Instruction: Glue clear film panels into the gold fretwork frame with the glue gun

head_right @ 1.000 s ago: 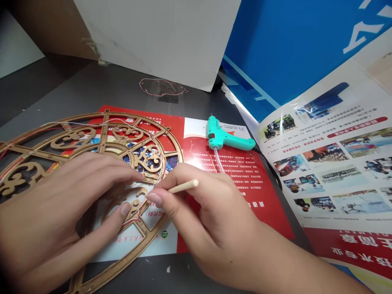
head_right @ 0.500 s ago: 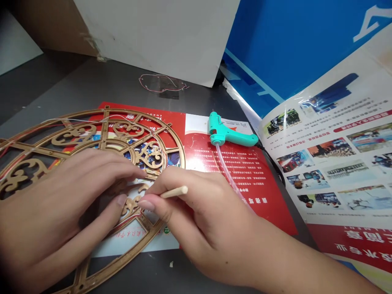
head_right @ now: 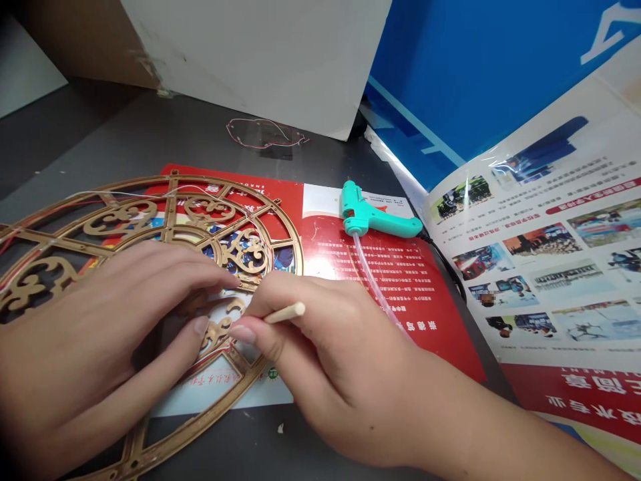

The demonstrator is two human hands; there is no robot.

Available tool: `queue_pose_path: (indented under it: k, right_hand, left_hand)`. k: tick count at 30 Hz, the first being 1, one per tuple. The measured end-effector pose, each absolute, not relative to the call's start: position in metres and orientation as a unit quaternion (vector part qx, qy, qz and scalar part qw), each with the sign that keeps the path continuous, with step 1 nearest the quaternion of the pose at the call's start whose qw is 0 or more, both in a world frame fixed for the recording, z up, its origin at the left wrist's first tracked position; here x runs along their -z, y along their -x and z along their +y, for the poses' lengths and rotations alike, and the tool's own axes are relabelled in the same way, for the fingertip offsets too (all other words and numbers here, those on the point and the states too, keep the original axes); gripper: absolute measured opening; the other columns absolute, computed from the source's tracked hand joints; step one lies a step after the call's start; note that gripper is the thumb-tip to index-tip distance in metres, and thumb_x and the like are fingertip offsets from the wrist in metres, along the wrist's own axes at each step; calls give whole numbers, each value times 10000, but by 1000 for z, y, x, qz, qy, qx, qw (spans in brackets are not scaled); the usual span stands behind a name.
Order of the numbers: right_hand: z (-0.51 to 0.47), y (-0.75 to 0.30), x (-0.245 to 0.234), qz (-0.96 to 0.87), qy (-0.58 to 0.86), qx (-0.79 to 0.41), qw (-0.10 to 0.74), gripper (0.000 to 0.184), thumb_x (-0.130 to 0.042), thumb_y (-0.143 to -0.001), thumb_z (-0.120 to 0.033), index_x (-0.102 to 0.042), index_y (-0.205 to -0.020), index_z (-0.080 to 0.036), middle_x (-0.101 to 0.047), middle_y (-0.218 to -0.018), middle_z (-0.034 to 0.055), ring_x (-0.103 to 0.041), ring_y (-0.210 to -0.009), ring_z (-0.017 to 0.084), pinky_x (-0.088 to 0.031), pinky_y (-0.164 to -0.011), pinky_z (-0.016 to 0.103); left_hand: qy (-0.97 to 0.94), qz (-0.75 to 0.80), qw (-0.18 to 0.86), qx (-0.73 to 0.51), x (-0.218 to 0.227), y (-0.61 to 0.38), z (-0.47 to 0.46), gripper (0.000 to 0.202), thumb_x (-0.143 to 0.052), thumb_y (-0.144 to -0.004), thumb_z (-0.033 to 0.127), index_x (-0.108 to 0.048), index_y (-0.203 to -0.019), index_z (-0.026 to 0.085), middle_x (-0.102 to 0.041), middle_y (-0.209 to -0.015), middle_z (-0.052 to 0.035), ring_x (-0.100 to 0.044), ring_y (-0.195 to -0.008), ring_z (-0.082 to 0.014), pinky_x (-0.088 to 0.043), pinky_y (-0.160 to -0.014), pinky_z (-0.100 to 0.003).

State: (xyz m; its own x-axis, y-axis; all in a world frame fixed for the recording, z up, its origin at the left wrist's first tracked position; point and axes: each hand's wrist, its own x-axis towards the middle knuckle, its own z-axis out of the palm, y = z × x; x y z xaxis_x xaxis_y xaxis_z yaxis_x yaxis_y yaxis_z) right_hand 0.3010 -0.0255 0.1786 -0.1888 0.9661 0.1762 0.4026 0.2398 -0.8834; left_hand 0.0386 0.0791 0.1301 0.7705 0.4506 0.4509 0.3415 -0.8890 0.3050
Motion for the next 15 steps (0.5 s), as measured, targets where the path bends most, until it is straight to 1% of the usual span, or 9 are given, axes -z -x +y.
queue_pose_path:
  k: [3,4,7,9,10,12,15]
  right_hand:
    - [-25,-302,-180,-685,510,-350,385,300,-805,-1260,-263,-786,-961,-272,-907,-963,30,-864,-841,216,-698,-760,333]
    - [-25,-302,-180,-689,513,-344,381,312,-784,-1266,-258,-774,-955,-271,-902,-961,33,-861,-841,215,-693,-755,330]
    - [-22,-303,-182,-699,519,-330,365,307,-803,-1257,-272,-751,-955,-268,-879,-943,30,-833,-821,204,-664,-726,315]
    - [-20,-303,-183,-702,517,-321,370,284,-812,-1251,-277,-746,-975,-269,-851,-920,16,-810,-802,193,-651,-720,303]
    - [-19,-304,-182,-703,515,-318,373,283,-812,-1250,-278,-739,-977,-270,-842,-914,11,-807,-801,190,-652,-725,299]
    - [-19,-304,-181,-705,515,-310,377,316,-782,-1269,-282,-714,-961,-270,-832,-906,10,-811,-800,186,-653,-728,295]
    - [-19,-304,-178,-709,517,-296,376,353,-699,-1305,-275,-702,-952,-263,-835,-907,20,-820,-798,184,-639,-706,296]
  left_hand:
    - [-933,217,103,-269,-128,-38,80,219,-525,-1267,274,-666,-1420,342,-792,-1291,43,-704,-1153,-188,-523,-1021,-411]
    - [-932,221,105,-268,-127,-37,79,231,-537,-1256,275,-676,-1426,347,-798,-1302,37,-709,-1164,-199,-526,-1031,-415]
    - [-926,257,126,-245,-120,-33,76,334,-660,-1150,355,-751,-1471,367,-826,-1329,-26,-727,-1242,-294,-591,-1093,-461]
    - [-922,281,136,-227,-113,-29,72,439,-743,-1054,430,-797,-1484,362,-831,-1338,-73,-724,-1316,-360,-643,-1170,-509]
    - [-922,287,138,-220,-110,-28,70,468,-765,-1025,456,-808,-1480,357,-830,-1343,-86,-719,-1353,-379,-656,-1210,-528]
    - [-923,286,139,-215,-104,-25,66,460,-773,-1008,482,-813,-1447,349,-828,-1347,-94,-713,-1399,-389,-665,-1254,-542]
    - [-925,284,137,-212,-103,-25,65,452,-772,-1004,475,-813,-1433,342,-830,-1357,-96,-712,-1415,-390,-663,-1265,-542]
